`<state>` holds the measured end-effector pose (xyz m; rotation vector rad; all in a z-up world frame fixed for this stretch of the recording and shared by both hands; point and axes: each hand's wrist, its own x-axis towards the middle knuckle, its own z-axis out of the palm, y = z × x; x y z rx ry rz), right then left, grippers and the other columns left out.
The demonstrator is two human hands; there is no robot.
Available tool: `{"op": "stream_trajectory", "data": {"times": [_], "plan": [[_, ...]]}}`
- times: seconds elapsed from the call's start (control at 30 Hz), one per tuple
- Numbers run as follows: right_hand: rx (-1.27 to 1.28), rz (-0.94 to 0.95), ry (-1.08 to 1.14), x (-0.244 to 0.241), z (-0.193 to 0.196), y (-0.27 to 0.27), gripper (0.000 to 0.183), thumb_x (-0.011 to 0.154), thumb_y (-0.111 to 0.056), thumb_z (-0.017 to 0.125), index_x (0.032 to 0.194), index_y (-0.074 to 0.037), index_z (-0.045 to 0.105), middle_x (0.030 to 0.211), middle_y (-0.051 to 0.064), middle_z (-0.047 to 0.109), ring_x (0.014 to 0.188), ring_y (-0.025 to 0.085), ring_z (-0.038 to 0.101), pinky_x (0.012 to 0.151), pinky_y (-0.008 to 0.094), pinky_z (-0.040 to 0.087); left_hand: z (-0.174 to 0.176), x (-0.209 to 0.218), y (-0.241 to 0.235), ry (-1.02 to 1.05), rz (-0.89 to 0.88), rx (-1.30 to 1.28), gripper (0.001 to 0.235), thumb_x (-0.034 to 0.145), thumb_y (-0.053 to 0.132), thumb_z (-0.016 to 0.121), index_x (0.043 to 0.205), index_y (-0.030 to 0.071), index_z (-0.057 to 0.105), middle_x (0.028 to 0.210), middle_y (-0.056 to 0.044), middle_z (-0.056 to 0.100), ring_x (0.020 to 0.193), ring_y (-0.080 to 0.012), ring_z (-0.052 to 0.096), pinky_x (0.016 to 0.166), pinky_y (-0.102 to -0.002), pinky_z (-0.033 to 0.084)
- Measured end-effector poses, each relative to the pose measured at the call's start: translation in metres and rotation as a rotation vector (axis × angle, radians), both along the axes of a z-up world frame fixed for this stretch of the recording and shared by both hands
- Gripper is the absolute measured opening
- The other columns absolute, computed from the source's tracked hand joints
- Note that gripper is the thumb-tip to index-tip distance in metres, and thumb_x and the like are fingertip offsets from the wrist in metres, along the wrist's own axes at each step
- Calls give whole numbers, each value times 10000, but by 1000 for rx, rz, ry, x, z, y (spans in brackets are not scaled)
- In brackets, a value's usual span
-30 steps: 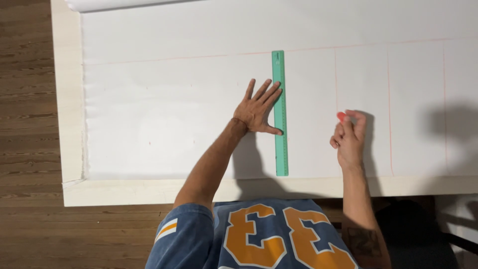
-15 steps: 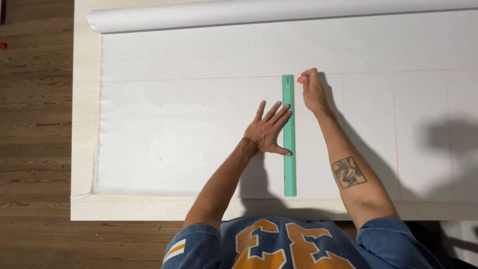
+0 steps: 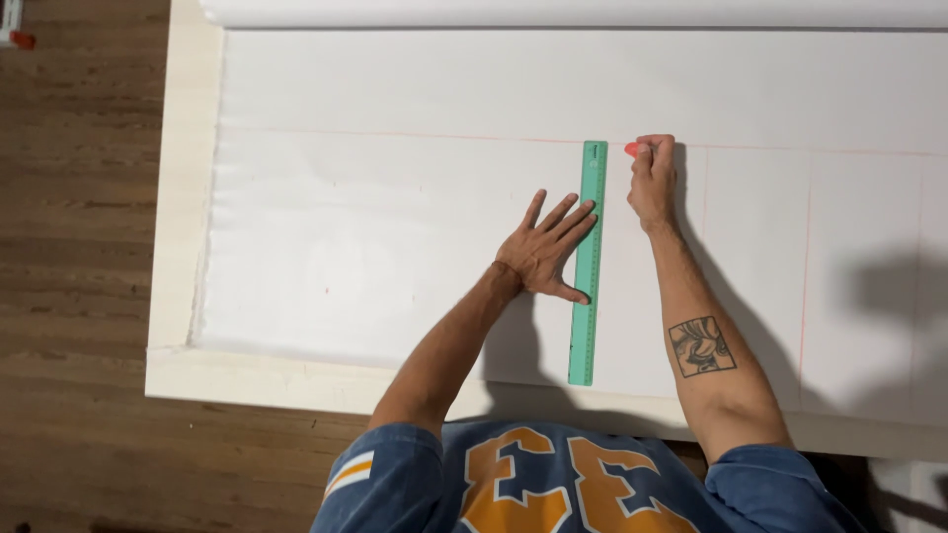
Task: Marking lines on a large sheet of material using a ruler and then cutting it with scissors
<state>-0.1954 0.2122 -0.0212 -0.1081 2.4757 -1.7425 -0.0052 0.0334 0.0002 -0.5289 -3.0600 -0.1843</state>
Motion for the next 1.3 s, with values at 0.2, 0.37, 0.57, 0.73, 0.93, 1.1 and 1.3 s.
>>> {"op": "stream_trajectory", "data": {"times": [0.2, 0.37, 0.57, 0.73, 0.93, 1.1, 1.3], "plan": [[-111, -2, -42, -1, -4, 1, 218, 1267, -353, 495, 1396, -218, 609, 862, 51, 607, 561, 176, 579, 385, 316, 477, -1, -2, -1, -1, -6, 0, 1585, 678, 1269, 288, 1869, 223, 316, 1959, -4, 313, 1819, -263, 257, 1494, -674, 35], [-359, -29, -136, 29, 15, 7, 231, 1298, -322, 442, 1455, -169, 513, 852, -12, 437, 524, 113, 476, 364, 255, 400, -4, -1, -2, 16, -11, -24, 1578, 682, 1266, 268, 1865, 223, 328, 1963, -4, 294, 1825, -260, 219, 1492, -665, 9], [-505, -104, -180, 96, 65, 54, 173, 1318, -321, 457, 1443, -210, 501, 833, -31, 387, 537, 99, 401, 387, 249, 380, -8, 0, -3, 4, -4, -32, 1573, 681, 1267, 276, 1872, 239, 315, 1963, 6, 292, 1823, -257, 228, 1494, -657, 0], [-486, -186, -215, 148, 76, 127, 144, 1327, -329, 469, 1454, -265, 490, 980, -21, 520, 593, 75, 413, 432, 226, 393, -2, 1, -5, -9, -13, -45, 1578, 670, 1265, 269, 1876, 247, 302, 1966, 12, 285, 1825, -242, 222, 1499, -644, 9], [-530, -357, -276, 196, 76, 192, 129, 1334, -375, 471, 1436, -300, 497, 848, -69, 359, 572, 104, 371, 449, 262, 355, 0, -4, -8, -58, -19, 8, 1554, 697, 1235, 356, 1895, 250, 248, 1975, -7, 254, 1823, -278, 224, 1497, -656, -5], [-602, -429, -319, 223, 53, 196, 111, 1320, -345, 465, 1397, -294, 528, 803, -83, 292, 528, 84, 338, 436, 240, 335, 1, -3, -8, -75, -8, 42, 1546, 699, 1233, 398, 1892, 262, 243, 1968, -3, 264, 1817, -282, 230, 1494, -664, 5], [-608, -373, -314, 237, 66, 182, 115, 1311, -299, 458, 1390, -258, 530, 809, -70, 293, 526, 80, 341, 429, 247, 356, 5, -2, -8, -111, -1, -3, 1529, 715, 1231, 362, 1887, 257, 251, 1973, 13, 247, 1823, -261, 203, 1500, -641, -5]]}}
